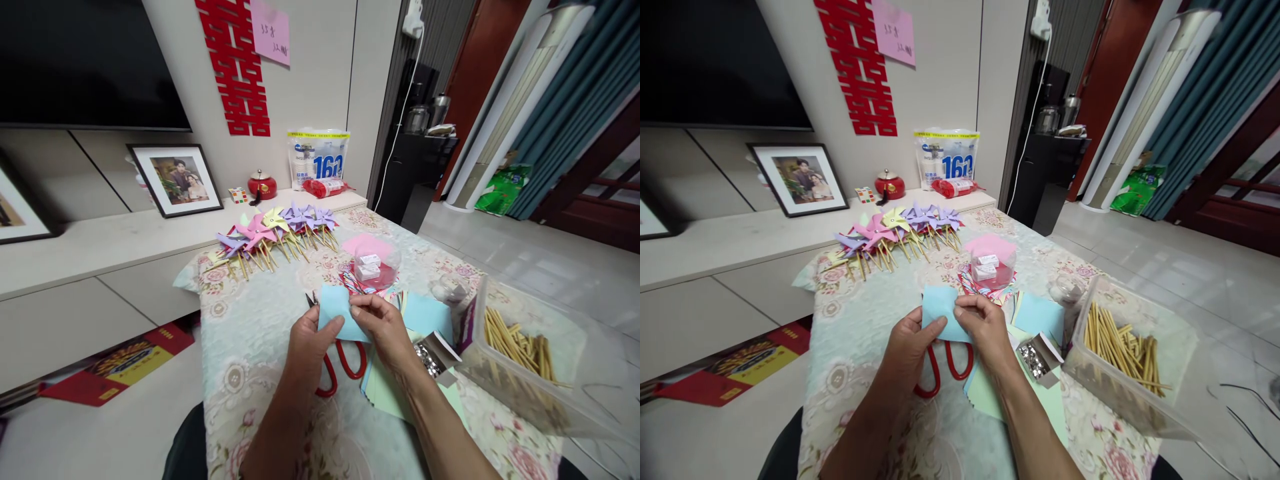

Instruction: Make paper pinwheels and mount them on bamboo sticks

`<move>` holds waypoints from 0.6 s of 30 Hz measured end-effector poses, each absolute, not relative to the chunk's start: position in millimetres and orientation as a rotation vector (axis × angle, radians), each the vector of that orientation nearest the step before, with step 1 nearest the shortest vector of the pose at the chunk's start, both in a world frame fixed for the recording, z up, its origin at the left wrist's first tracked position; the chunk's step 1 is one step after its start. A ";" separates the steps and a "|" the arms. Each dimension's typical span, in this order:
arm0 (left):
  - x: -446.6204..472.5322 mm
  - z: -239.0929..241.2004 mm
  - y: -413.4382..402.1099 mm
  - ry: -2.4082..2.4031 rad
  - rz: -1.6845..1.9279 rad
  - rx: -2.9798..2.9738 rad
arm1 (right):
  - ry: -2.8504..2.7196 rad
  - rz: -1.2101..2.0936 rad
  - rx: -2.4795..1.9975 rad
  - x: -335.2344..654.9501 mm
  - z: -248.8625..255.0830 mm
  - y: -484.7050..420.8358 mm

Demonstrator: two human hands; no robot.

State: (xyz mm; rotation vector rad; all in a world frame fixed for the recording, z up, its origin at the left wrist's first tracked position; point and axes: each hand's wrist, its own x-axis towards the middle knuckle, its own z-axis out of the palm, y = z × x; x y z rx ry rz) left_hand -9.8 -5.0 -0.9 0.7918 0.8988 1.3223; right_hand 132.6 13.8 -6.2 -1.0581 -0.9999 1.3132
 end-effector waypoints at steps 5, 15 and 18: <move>-11.1 -8.6 -4.7 0.876 1.292 0.765 | -1.085 1.373 -1.021 135.0 -5.4 13.1; -9.2 -4.0 -6.6 0.811 1.277 0.653 | -0.843 1.330 -1.063 132.8 -6.1 15.5; -10.2 2.3 -8.1 0.796 1.231 0.650 | -0.682 1.418 -0.999 133.4 -2.5 15.8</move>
